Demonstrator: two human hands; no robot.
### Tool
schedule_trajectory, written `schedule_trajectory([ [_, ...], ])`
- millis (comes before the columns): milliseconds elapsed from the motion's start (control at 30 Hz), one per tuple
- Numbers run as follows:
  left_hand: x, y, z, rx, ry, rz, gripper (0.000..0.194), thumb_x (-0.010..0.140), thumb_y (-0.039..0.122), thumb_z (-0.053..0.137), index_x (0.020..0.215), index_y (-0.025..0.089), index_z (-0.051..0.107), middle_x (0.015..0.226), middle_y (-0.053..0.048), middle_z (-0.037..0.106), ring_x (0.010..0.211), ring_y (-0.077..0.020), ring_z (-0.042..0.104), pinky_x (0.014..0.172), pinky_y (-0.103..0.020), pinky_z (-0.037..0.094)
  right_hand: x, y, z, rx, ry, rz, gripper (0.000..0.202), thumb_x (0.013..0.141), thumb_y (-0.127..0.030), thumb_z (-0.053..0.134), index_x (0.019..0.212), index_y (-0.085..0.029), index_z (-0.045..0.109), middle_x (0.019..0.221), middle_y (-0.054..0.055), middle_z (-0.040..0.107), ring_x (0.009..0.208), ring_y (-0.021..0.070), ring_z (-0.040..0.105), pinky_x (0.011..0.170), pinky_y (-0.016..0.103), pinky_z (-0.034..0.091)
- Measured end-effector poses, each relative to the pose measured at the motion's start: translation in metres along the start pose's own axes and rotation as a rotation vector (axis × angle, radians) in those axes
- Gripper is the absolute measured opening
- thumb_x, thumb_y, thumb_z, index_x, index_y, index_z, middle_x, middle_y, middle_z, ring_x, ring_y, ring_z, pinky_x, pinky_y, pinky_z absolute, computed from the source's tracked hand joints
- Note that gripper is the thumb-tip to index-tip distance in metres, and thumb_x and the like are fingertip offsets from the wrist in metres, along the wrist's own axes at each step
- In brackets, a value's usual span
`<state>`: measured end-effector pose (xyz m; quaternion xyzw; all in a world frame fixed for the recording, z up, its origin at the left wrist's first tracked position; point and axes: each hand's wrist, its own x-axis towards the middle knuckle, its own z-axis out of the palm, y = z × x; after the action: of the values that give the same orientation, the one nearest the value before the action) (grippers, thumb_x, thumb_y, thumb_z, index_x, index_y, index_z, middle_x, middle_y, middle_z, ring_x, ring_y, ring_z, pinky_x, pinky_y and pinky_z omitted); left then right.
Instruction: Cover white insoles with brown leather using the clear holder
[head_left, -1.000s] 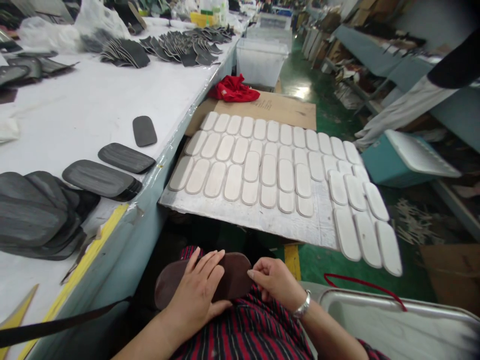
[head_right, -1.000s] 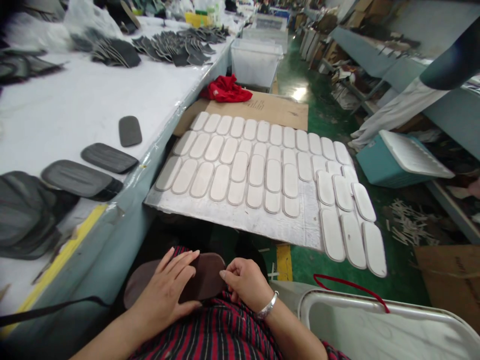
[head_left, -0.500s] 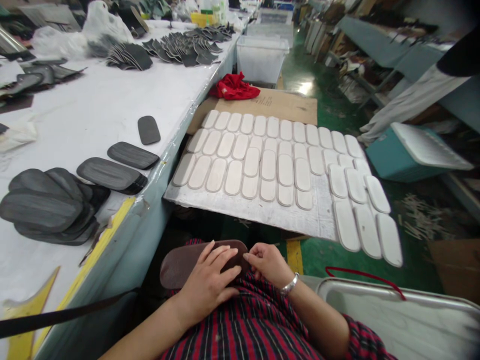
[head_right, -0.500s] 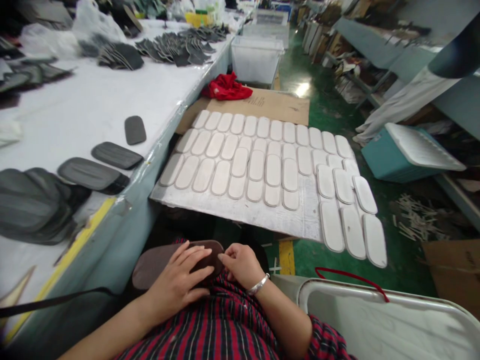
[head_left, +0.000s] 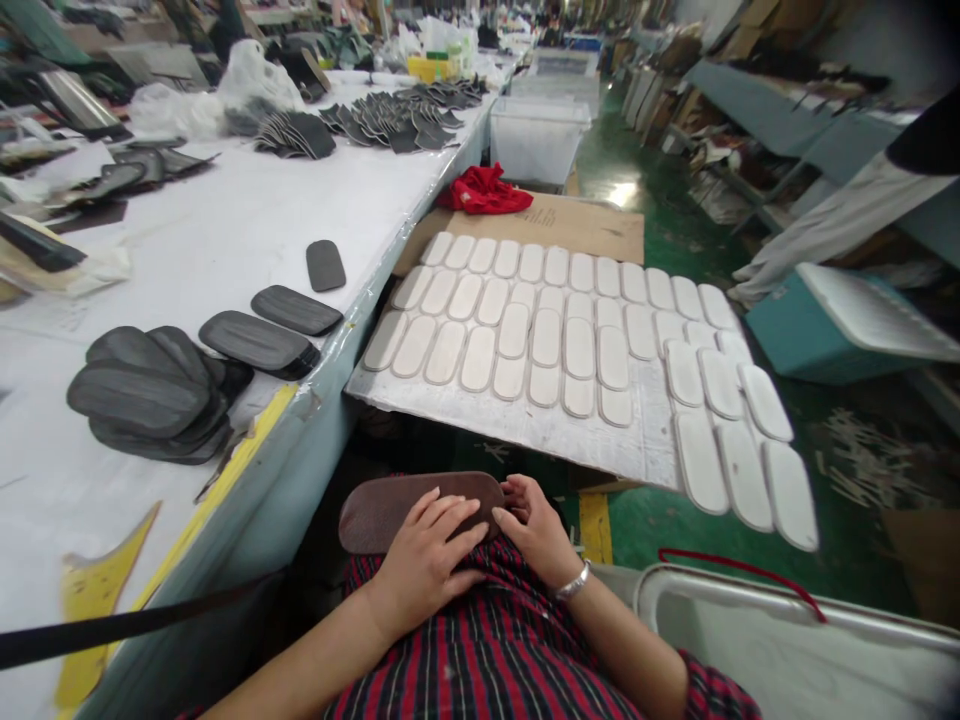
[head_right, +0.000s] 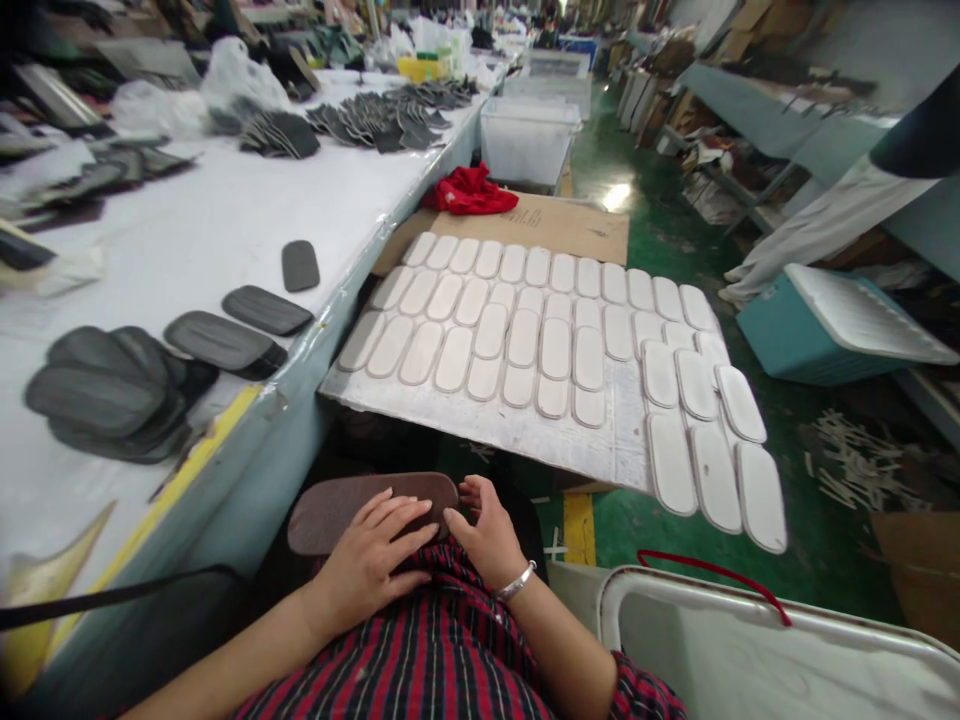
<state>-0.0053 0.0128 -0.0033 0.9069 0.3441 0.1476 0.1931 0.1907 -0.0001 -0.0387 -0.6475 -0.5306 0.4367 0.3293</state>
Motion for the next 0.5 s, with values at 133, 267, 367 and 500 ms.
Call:
schedule_trajectory([
  [133,-0.05,-0.012,-0.002,-0.07,0.235,-0.181,0.061,0.076,0.036,0.058,0.131,0.023,0.032,0.129,-0.008,0.044,0.121,-0.0247,0.036,0.105,-0.047,0.02,-0.001,-0.019,-0.006,-0.53,0.08,-0.374,0.059,0.079,-0.035,0.051,0.13,-0.015,0.029,0.133,0.014,0.038,0.122,0.0247,0.035,0.1,0.045,0.032],
  [267,-0.097,-0.033,0.007,-0.341,0.555,-0.716,0.086,0.071,0.042,0.062,0.137,0.021,0.013,0.14,-0.011,0.027,0.127,-0.0286,0.025,0.104,-0.048,0.022,0.002,-0.03,0.001,-0.903,-0.146,-0.771,0.075,0.076,-0.052,0.05,0.134,-0.01,0.028,0.14,0.015,0.027,0.129,0.0295,0.02,0.105,0.047,0.021],
  [367,-0.106,-0.047,0.02,-0.701,0.537,-0.763,0.103,0.063,0.049,0.068,0.139,0.02,0.004,0.141,-0.013,0.025,0.127,-0.0288,0.027,0.105,-0.045,0.022,0.006,-0.035,0.02,-1.016,-0.239,-0.867,0.085,0.073,-0.059,0.049,0.133,-0.004,0.028,0.14,0.02,0.023,0.13,0.0326,0.017,0.104,0.047,0.021],
  [500,-0.097,-0.053,0.029,-0.928,0.557,-0.706,0.104,0.062,0.046,0.07,0.138,0.021,0.003,0.138,-0.011,0.032,0.126,-0.0251,0.031,0.106,-0.041,0.02,0.009,-0.046,0.045,-1.086,-0.295,-0.9,0.089,0.071,-0.06,0.051,0.133,-0.001,0.027,0.141,0.022,0.018,0.13,0.0342,0.014,0.104,0.046,0.022],
])
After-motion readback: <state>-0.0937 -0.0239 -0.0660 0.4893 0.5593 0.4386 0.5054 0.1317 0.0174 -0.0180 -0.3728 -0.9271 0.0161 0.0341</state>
